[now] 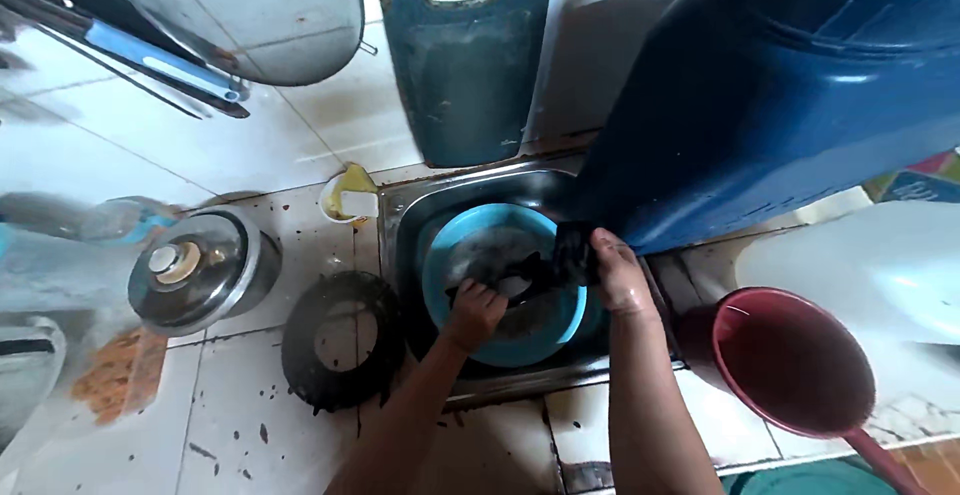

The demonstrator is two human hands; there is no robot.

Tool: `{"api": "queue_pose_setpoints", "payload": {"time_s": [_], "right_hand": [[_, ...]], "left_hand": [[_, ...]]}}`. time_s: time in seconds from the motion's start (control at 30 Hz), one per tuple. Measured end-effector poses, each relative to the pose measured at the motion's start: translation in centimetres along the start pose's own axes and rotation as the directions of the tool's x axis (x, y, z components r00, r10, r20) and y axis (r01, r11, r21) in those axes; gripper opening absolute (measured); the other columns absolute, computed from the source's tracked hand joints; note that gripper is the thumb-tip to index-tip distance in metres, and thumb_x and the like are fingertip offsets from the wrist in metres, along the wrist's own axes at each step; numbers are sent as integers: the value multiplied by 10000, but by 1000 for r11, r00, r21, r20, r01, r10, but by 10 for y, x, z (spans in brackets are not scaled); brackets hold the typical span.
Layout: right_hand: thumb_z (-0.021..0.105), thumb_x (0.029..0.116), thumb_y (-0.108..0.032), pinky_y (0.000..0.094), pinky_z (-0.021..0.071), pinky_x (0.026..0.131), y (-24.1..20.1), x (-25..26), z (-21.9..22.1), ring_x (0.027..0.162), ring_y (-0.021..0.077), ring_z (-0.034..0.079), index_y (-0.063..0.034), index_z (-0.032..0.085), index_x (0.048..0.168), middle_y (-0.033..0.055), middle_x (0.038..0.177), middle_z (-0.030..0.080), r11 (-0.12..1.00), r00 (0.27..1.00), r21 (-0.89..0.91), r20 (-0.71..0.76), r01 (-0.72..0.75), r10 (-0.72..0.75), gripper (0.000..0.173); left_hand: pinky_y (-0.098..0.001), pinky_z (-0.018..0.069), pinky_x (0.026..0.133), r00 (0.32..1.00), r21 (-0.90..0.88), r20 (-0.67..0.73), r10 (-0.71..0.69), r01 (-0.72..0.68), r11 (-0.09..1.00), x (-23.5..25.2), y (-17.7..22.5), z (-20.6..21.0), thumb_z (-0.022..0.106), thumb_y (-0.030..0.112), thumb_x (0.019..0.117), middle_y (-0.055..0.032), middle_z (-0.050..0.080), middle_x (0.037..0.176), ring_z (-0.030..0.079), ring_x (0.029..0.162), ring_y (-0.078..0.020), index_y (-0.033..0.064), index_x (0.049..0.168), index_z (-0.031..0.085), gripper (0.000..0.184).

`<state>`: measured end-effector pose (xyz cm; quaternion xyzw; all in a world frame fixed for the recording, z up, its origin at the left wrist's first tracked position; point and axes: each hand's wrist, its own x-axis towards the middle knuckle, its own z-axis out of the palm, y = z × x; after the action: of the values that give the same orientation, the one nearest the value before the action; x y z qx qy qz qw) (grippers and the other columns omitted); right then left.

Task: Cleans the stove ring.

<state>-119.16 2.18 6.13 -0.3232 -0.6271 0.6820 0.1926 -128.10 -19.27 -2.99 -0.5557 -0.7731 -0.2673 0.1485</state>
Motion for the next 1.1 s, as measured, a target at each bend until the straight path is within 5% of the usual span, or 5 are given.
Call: {"api": "queue_pose_setpoints", "payload": {"time_s": [0.23, 0.47, 0.77, 0.93, 1.1], "right_hand": [[436, 1092, -438, 771, 164, 1154, 78, 56, 43, 1545, 506, 130, -65, 500, 1505, 243, 1667, 249, 454, 766, -887, 350, 86, 538, 560], [588, 1014, -168, 703, 441, 1005, 139, 42, 65, 1405, 525, 410, -138, 546, 1455, 260, 1586, 369, 97, 867, -980, 199, 174, 458, 444], [524, 1081, -306, 550, 392, 1135, 144, 58, 48, 1330, 423, 543, 64, 659, 1260, 289, 1386, 590, 634, 971, -764, 44, -117, 233, 432], [604, 1008, -174, 737, 284, 1116, 137, 38, 64, 1512, 510, 228, -305, 466, 1547, 184, 1697, 201, 92, 837, -967, 252, 238, 485, 572], [573, 1034, -221, 589, 386, 1141, 132, 57, 47, 1390, 382, 508, -85, 573, 1445, 200, 1471, 561, 363, 871, -930, 223, 56, 438, 433]], "left_hand": [[-691, 70, 1220, 560, -52, 792, -245, 461, 886, 2, -10, -11, 579, -36, 975, -239, 434, 1565, 228, 1527, -469, 31, 1265, 713, 326], [-572, 288, 1212, 276, 18, 643, -714, 927, 375, -5, -24, 17, 863, 239, 798, -362, -39, 1651, 151, 1519, -538, 72, 1648, 79, 1169], [-560, 255, 1220, 45, 313, 635, -771, 897, 311, 16, -23, 41, 650, 332, 996, -289, 144, 1671, 217, 1525, -476, -27, 1619, 125, 890], [-620, 352, 1146, 21, 386, 592, -806, 870, 307, 14, -24, 62, 701, 194, 945, -289, 143, 1667, 240, 1492, -524, 42, 1623, 215, 848], [-569, 374, 1152, 43, 366, 557, -830, 884, 292, 21, -33, 54, 686, 145, 952, -315, 207, 1638, 306, 1472, -507, 17, 1619, 202, 835]]}}
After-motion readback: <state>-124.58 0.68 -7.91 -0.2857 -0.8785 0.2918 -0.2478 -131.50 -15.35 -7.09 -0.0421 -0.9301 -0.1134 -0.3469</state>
